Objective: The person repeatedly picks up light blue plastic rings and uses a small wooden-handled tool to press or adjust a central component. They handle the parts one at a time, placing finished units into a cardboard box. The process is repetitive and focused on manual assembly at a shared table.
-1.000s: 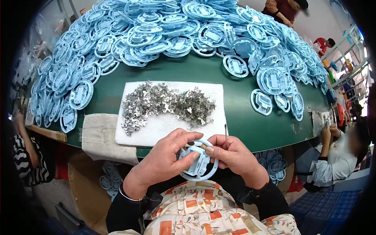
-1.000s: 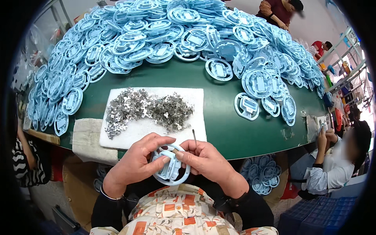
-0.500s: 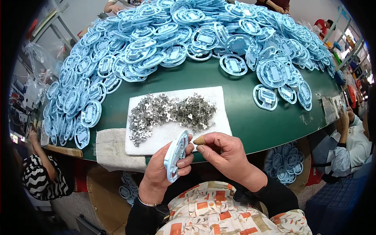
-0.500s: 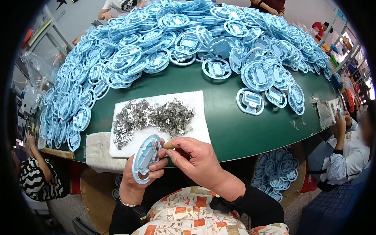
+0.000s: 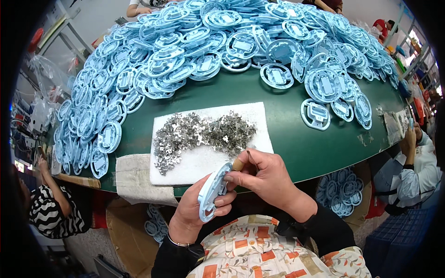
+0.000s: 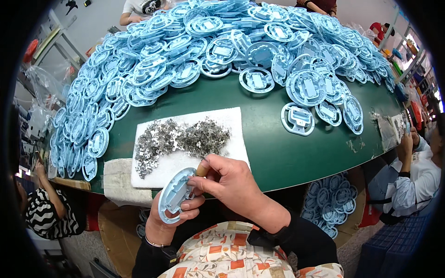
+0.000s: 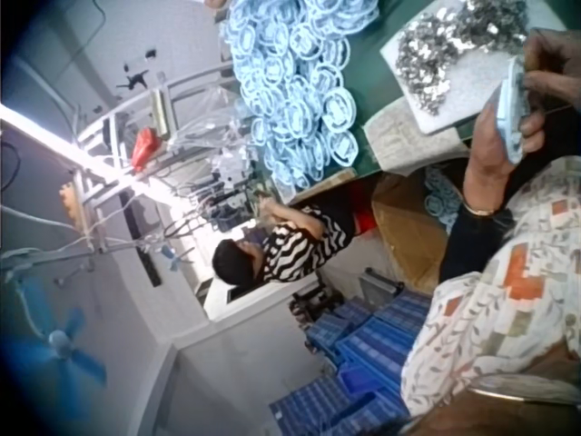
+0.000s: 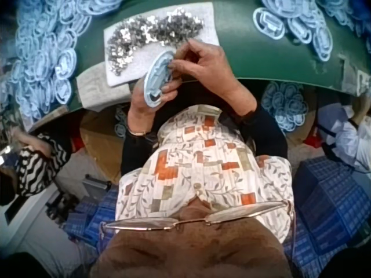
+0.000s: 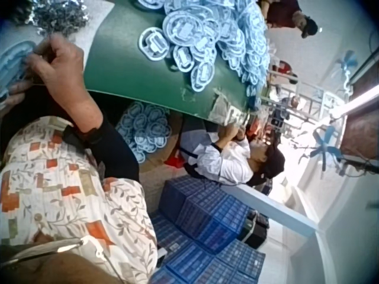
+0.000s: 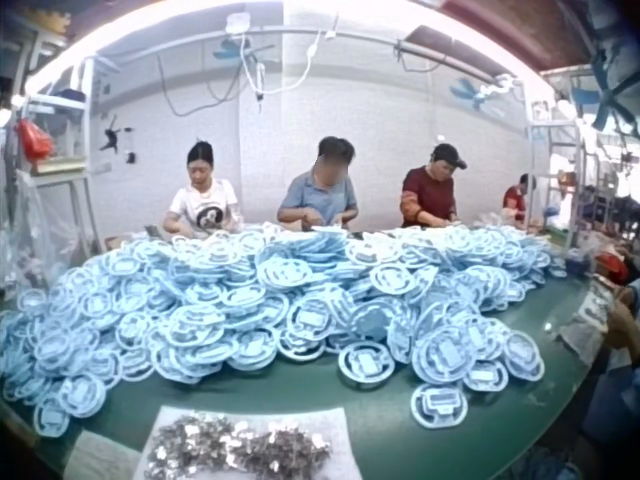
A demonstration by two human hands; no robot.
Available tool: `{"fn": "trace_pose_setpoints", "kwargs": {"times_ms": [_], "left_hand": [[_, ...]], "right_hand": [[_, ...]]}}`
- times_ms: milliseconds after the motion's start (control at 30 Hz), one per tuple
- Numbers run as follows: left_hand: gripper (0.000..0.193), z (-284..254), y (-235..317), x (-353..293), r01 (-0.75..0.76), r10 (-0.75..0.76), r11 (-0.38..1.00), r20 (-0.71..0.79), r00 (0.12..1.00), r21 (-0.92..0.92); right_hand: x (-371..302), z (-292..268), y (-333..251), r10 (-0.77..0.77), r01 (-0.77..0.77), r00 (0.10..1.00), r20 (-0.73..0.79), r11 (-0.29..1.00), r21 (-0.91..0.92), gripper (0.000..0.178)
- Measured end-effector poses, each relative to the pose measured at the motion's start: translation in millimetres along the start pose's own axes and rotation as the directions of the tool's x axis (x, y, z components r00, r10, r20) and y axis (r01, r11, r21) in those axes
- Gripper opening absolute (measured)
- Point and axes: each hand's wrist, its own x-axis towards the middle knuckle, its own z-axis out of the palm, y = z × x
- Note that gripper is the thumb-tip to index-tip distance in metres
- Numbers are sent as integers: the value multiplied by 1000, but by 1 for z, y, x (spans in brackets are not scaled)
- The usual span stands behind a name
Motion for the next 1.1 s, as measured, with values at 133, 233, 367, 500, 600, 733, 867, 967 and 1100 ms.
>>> {"fn": "trace_pose_setpoints", "kwargs": {"times_ms": [133,233,367,500,600,733,867,967,1100], "left_hand": [[37,-10,0,-3,52,-50,998,75,996,-23],[43,-8,0,-13,-13,12,998,25,1000,58],[50,-18,9,-26,-113,104,969,51,993,221],[56,-23,9,-39,-125,129,945,6,992,302],[60,-26,11,-47,-130,145,941,-24,989,311],[56,-34,15,-60,-129,152,935,-43,987,329],[54,-31,23,-72,-99,152,929,-124,981,356],[52,-31,27,-77,-109,165,923,-123,979,370],[50,-32,31,-79,-91,156,913,-133,979,398]], "right_hand": [[8,-4,14,110,-128,985,129,981,143,21],[5,-12,7,135,-145,987,90,983,113,16],[9,-14,1,153,-155,986,73,987,32,28],[28,13,-10,-16,43,992,122,973,-227,19],[50,36,-8,-186,257,962,202,868,-425,13],[71,68,-5,-197,312,945,261,783,-538,14],[83,89,0,-237,384,922,307,662,-643,14],[87,96,5,-205,404,913,352,575,-711,11],[81,90,-2,-137,385,917,375,550,-741,11]]}}
